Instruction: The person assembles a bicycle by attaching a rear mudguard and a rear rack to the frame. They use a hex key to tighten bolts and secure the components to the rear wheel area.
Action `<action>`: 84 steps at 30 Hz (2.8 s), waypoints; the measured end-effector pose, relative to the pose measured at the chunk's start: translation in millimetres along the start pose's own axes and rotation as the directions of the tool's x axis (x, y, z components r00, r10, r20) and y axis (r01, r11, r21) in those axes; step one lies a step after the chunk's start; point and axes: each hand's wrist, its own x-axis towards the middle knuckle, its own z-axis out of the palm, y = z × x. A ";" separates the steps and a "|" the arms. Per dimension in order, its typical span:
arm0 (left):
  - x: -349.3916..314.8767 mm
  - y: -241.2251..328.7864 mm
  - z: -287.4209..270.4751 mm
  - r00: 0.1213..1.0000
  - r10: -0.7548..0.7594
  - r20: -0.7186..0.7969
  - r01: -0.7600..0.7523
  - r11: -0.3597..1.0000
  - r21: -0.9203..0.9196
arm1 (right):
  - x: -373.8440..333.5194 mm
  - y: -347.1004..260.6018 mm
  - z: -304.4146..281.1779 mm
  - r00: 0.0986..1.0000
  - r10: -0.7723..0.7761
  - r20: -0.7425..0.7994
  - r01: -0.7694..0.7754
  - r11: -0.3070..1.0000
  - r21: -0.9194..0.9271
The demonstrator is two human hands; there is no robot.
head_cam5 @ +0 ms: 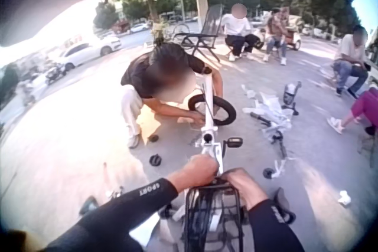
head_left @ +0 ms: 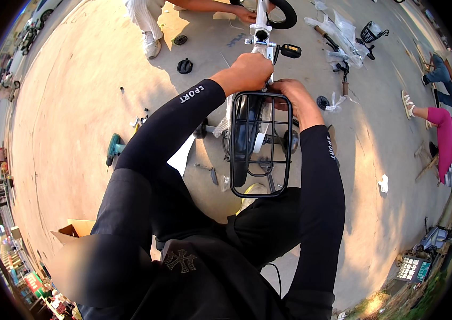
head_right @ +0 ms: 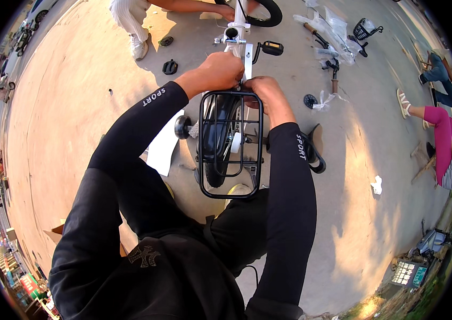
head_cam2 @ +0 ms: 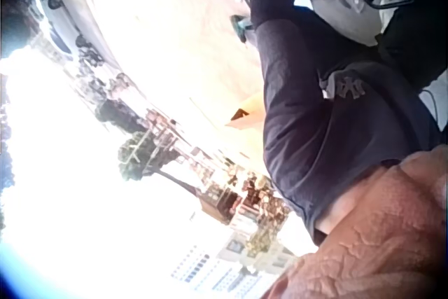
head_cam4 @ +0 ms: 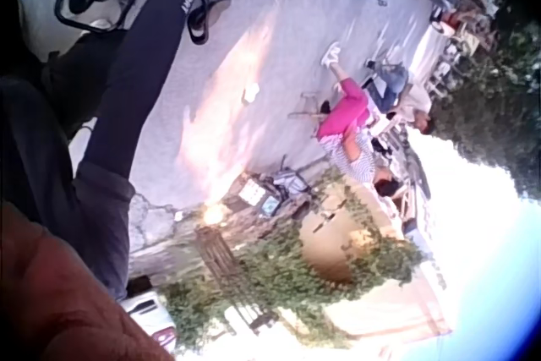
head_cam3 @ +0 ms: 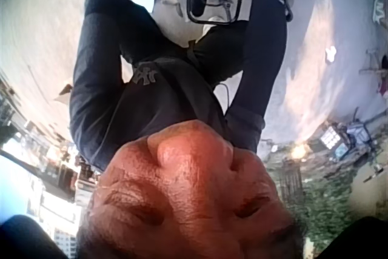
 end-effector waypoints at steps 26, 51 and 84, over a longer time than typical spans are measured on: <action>-592.8 -132.9 232.7 0.363 -0.889 0.280 0.870 0.215 -0.444 | -40.9 -4.4 22.8 0.928 -0.352 -0.118 0.205 0.751 -0.628; -541.7 -134.8 307.4 0.534 -0.845 0.025 0.818 0.509 -0.270 | -83.8 -7.7 75.8 0.838 -0.522 0.160 0.411 0.411 -0.814; -78.7 -33.8 81.8 0.793 -0.604 0.079 -0.040 -0.181 -0.983 | -70.0 -37.7 90.6 0.846 -0.533 -0.018 0.273 0.462 -0.844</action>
